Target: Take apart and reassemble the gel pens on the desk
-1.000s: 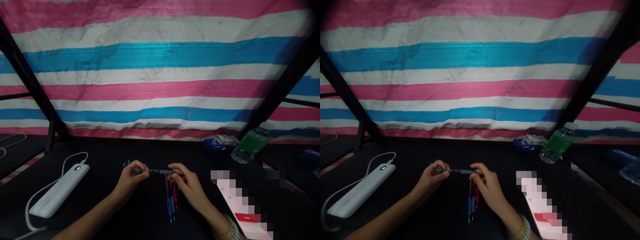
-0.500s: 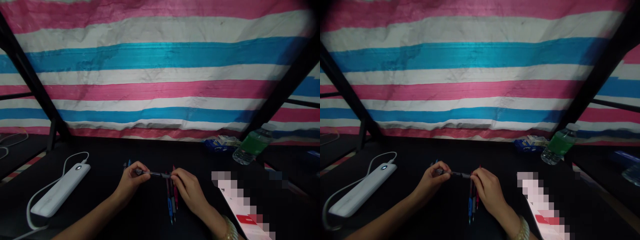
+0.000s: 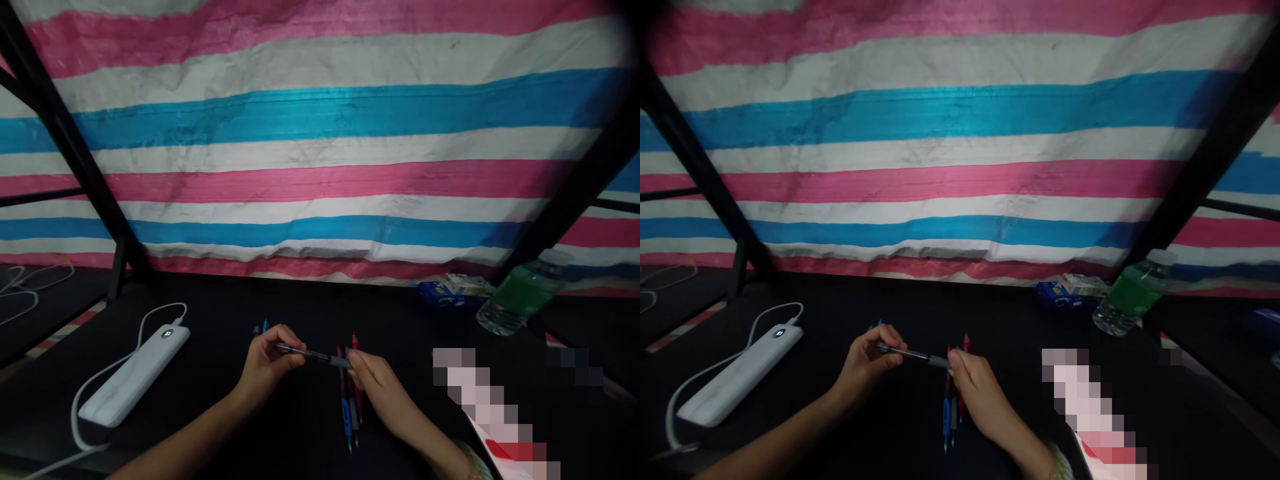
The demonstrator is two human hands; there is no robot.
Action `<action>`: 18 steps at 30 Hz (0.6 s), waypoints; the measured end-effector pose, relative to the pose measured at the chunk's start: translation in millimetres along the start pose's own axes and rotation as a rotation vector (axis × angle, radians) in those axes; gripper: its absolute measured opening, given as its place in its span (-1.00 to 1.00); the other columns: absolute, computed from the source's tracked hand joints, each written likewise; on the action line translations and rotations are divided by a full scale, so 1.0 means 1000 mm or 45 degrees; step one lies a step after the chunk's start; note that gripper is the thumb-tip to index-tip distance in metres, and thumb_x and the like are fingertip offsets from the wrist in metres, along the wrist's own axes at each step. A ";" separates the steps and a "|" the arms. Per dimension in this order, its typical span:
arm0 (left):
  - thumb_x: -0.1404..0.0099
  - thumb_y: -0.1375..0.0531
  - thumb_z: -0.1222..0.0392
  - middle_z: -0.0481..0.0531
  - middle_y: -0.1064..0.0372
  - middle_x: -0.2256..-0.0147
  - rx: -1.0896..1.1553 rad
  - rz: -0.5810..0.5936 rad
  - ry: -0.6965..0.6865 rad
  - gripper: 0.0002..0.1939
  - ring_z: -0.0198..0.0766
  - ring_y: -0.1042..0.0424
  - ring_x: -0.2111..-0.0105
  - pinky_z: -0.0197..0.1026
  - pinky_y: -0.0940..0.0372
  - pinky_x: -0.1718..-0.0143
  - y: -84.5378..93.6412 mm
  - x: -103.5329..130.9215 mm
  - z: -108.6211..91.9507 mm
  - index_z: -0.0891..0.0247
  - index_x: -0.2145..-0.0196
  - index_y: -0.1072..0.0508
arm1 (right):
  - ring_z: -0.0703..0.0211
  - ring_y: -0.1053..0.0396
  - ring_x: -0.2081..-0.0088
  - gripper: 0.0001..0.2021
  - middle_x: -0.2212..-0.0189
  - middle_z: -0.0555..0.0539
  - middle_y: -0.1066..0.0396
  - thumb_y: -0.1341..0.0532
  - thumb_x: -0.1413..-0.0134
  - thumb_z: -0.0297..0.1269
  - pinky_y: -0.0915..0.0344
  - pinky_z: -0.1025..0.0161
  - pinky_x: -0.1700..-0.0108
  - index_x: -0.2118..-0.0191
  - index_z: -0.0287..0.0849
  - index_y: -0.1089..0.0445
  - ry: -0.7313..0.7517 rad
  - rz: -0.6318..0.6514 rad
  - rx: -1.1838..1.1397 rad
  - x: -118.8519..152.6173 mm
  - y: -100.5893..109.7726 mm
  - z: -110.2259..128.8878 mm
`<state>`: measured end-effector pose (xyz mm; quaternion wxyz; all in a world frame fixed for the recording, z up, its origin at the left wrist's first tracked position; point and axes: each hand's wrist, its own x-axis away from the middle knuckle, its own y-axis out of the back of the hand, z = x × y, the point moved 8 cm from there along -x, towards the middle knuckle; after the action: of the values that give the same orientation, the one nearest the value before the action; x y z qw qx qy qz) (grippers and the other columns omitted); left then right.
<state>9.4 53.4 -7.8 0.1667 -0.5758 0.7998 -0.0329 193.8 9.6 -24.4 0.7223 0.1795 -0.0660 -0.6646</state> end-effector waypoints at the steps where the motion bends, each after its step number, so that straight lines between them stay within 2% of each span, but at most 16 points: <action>1: 0.02 -0.44 0.30 -0.01 -0.40 0.42 -0.003 0.006 -0.010 -0.80 -0.27 -0.40 0.37 -0.28 -0.25 0.34 0.000 0.000 0.000 0.27 0.49 -0.47 | 0.29 0.02 0.56 -0.47 0.63 0.09 -0.02 0.05 -0.25 0.16 0.05 0.31 0.52 0.59 -0.13 -0.10 -0.024 0.015 -0.049 0.000 -0.001 -0.001; 5: 0.03 -0.45 0.27 0.01 -0.45 0.39 0.109 -0.037 0.021 -0.79 -0.30 -0.40 0.36 -0.29 -0.25 0.31 0.003 -0.004 0.005 0.27 0.44 -0.51 | 0.33 0.08 0.63 -0.42 0.70 0.12 -0.02 0.00 -0.17 0.25 0.10 0.32 0.55 0.60 -0.17 -0.24 -0.087 0.166 -0.232 -0.001 -0.013 0.001; 8: 0.02 -0.46 0.21 0.01 -0.46 0.36 0.346 -0.124 0.090 -0.68 -0.28 -0.43 0.31 -0.28 -0.28 0.24 0.008 -0.009 0.009 0.24 0.29 -0.52 | 0.32 0.05 0.66 -0.32 0.76 0.12 -0.04 0.11 -0.18 0.30 0.08 0.32 0.54 0.42 -0.21 -0.46 -0.078 0.220 -0.345 -0.002 -0.016 0.003; 11: -0.03 -0.43 0.21 -0.03 -0.44 0.34 0.455 -0.207 0.108 -0.49 -0.28 -0.45 0.29 -0.24 -0.30 0.18 0.014 -0.012 0.005 0.18 0.05 -0.41 | 0.29 -0.01 0.64 -0.29 0.73 0.10 -0.08 0.14 -0.19 0.30 0.06 0.32 0.53 0.25 -0.22 -0.51 -0.057 0.051 -0.423 -0.006 -0.002 0.001; 14: -0.11 -0.39 0.24 -0.07 -0.43 0.33 0.465 -0.211 0.092 -0.36 -0.34 -0.44 0.36 -0.28 -0.29 0.27 0.017 -0.012 -0.002 0.03 -0.09 -0.22 | 0.30 0.00 0.62 -0.37 0.71 0.10 -0.06 0.09 -0.22 0.24 0.06 0.31 0.53 0.23 -0.22 -0.49 -0.051 -0.115 -0.470 -0.008 0.013 -0.003; 18: -0.16 -0.35 0.24 -0.02 -0.43 0.34 0.434 -0.124 0.058 -0.55 -0.39 -0.39 0.42 -0.35 -0.24 0.36 0.013 -0.012 -0.005 0.13 0.04 -0.28 | 0.31 0.04 0.63 -0.42 0.71 0.11 -0.04 0.04 -0.23 0.19 0.10 0.32 0.54 0.27 -0.23 -0.47 -0.054 -0.204 -0.495 -0.008 0.021 -0.007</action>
<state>-0.3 68.2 -3.4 0.2418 -0.5764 0.7574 -0.1890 214.5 20.1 -22.6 0.6867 0.0274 0.0626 -0.7238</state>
